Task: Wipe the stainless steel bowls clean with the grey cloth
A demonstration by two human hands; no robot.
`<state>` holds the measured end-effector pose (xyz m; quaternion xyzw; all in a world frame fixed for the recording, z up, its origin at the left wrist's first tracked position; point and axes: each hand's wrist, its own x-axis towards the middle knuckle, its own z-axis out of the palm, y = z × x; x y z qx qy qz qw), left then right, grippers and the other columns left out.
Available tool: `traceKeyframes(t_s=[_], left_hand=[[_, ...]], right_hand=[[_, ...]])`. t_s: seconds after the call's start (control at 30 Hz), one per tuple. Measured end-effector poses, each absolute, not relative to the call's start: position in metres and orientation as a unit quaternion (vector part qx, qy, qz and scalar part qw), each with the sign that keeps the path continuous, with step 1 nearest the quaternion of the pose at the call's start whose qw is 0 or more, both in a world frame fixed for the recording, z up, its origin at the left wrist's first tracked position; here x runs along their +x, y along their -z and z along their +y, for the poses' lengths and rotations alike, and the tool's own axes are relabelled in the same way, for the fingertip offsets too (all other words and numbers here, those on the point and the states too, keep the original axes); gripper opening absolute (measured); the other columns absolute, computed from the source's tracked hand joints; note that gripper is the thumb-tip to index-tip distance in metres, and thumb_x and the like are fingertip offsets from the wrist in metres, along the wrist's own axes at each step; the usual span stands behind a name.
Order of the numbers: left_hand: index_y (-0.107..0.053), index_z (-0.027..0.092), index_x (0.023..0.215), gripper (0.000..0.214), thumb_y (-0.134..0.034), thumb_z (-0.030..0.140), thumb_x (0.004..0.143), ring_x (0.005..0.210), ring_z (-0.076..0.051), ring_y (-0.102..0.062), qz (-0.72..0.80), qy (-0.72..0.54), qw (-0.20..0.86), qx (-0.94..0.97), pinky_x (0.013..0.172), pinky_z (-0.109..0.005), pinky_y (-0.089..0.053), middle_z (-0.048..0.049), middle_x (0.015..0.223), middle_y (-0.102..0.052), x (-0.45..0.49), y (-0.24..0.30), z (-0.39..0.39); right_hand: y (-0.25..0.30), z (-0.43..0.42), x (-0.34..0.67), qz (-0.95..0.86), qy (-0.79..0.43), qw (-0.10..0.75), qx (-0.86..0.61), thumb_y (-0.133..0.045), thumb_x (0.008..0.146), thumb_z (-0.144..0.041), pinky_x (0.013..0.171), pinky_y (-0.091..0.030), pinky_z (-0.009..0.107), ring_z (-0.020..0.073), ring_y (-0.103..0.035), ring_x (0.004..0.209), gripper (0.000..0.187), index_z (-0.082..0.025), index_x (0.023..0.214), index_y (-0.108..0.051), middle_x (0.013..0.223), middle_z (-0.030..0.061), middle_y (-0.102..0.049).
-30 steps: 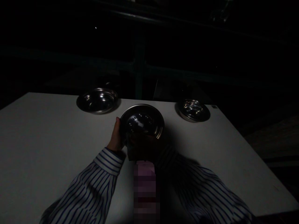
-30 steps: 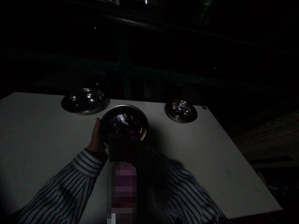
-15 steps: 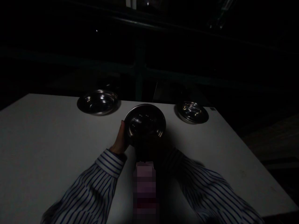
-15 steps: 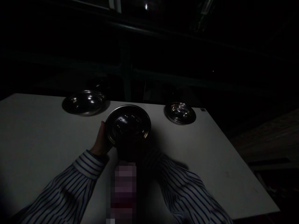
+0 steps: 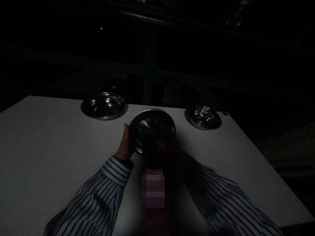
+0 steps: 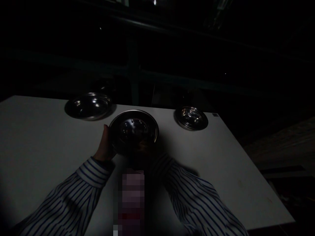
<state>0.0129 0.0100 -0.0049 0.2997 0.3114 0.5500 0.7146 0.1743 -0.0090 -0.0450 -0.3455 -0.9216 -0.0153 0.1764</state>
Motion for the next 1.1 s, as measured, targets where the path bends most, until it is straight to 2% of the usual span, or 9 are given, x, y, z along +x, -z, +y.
traceKeyframes(t_s=[0.1, 0.27, 0.43, 0.57, 0.7, 0.8, 0.9, 0.97, 1.1], left_hand=[[-0.065, 0.02, 0.107, 0.063, -0.029, 0.065, 0.082, 0.114, -0.027, -0.055, 0.32, -0.521, 0.737, 0.289, 0.097, -0.041, -0.044, -0.0069, 0.103, -0.07, 0.01, 0.005, 0.009], [-0.067, 0.019, 0.1, 0.066, -0.026, 0.068, 0.081, 0.111, -0.029, -0.057, 0.34, -0.5, 0.749, 0.27, 0.094, -0.041, -0.046, -0.0079, 0.096, -0.072, 0.006, 0.004, 0.008], [-0.061, 0.019, 0.113, 0.06, -0.029, 0.062, 0.084, 0.116, -0.026, -0.053, 0.316, -0.544, 0.718, 0.299, 0.098, -0.04, -0.042, -0.0077, 0.109, -0.068, 0.012, 0.005, 0.01], [-0.06, 0.019, 0.115, 0.064, -0.032, 0.065, 0.081, 0.114, -0.028, -0.054, 0.328, -0.525, 0.73, 0.291, 0.097, -0.041, -0.044, -0.0083, 0.105, -0.07, 0.011, 0.006, 0.01], [-0.065, 0.016, 0.105, 0.073, -0.027, 0.072, 0.077, 0.109, -0.032, -0.057, 0.345, -0.483, 0.757, 0.272, 0.092, -0.043, -0.047, -0.0103, 0.094, -0.072, 0.007, 0.007, 0.009], [-0.064, 0.017, 0.107, 0.065, -0.03, 0.066, 0.081, 0.111, -0.029, -0.057, 0.336, -0.516, 0.736, 0.283, 0.095, -0.042, -0.045, -0.0082, 0.099, -0.071, 0.008, 0.005, 0.009], [-0.062, 0.018, 0.112, 0.061, -0.03, 0.062, 0.084, 0.114, -0.026, -0.055, 0.323, -0.537, 0.72, 0.299, 0.098, -0.041, -0.041, -0.0078, 0.107, -0.069, 0.012, 0.002, 0.009], [-0.061, 0.017, 0.113, 0.063, -0.028, 0.063, 0.084, 0.115, -0.026, -0.054, 0.323, -0.533, 0.721, 0.303, 0.099, -0.041, -0.04, -0.0089, 0.11, -0.068, 0.013, 0.0, 0.01], [-0.061, 0.019, 0.113, 0.06, -0.031, 0.062, 0.084, 0.115, -0.026, -0.054, 0.333, -0.54, 0.713, 0.3, 0.099, -0.041, -0.041, -0.0081, 0.108, -0.068, 0.013, 0.001, 0.01]], right_hand=[[0.039, -0.009, 0.147, -0.924, 0.014, 0.184, -0.334, -0.046, 0.088, -0.018, 0.1, -0.044, 0.043, 0.0228, -0.055, 0.113, 0.026, -0.013, 0.107, -0.063, 0.113, 0.0121, -0.063], [0.038, -0.011, 0.127, -0.898, 0.012, 0.204, -0.39, -0.047, 0.088, -0.028, 0.089, -0.051, 0.048, 0.0283, -0.055, 0.111, 0.034, -0.011, 0.116, -0.057, 0.119, 0.0172, -0.059], [0.044, -0.012, 0.168, -0.92, 0.044, 0.176, -0.347, -0.041, 0.089, -0.014, 0.097, -0.04, 0.056, 0.0277, -0.053, 0.114, 0.034, -0.015, 0.12, -0.056, 0.121, 0.0143, -0.059], [0.035, -0.013, 0.152, -0.916, 0.028, 0.2, -0.346, -0.045, 0.088, -0.021, 0.094, -0.048, 0.042, 0.0235, -0.056, 0.112, 0.032, -0.012, 0.117, -0.056, 0.119, 0.013, -0.06], [0.031, -0.016, 0.119, -0.878, 0.024, 0.255, -0.404, -0.044, 0.088, -0.037, 0.095, -0.048, 0.042, 0.0279, -0.052, 0.115, 0.046, -0.004, 0.118, -0.055, 0.123, 0.0188, -0.056], [0.032, -0.022, 0.129, -0.885, 0.029, 0.222, -0.407, -0.043, 0.089, -0.031, 0.093, -0.048, 0.048, 0.0298, -0.052, 0.115, 0.044, -0.006, 0.123, -0.052, 0.124, 0.0185, -0.055], [0.035, -0.025, 0.163, -0.893, 0.043, 0.204, -0.4, -0.043, 0.089, -0.022, 0.101, -0.036, 0.057, 0.0304, -0.042, 0.124, 0.042, -0.013, 0.129, -0.047, 0.133, 0.0157, -0.048], [0.035, -0.024, 0.18, -0.905, 0.05, 0.188, -0.379, -0.043, 0.088, -0.018, 0.1, -0.034, 0.061, 0.0309, -0.044, 0.123, 0.039, -0.016, 0.127, -0.051, 0.13, 0.0144, -0.051], [0.033, -0.019, 0.166, -0.92, 0.038, 0.151, -0.359, -0.045, 0.088, -0.017, 0.094, -0.044, 0.056, 0.0299, -0.05, 0.117, 0.036, -0.014, 0.123, -0.054, 0.125, 0.0141, -0.056]])
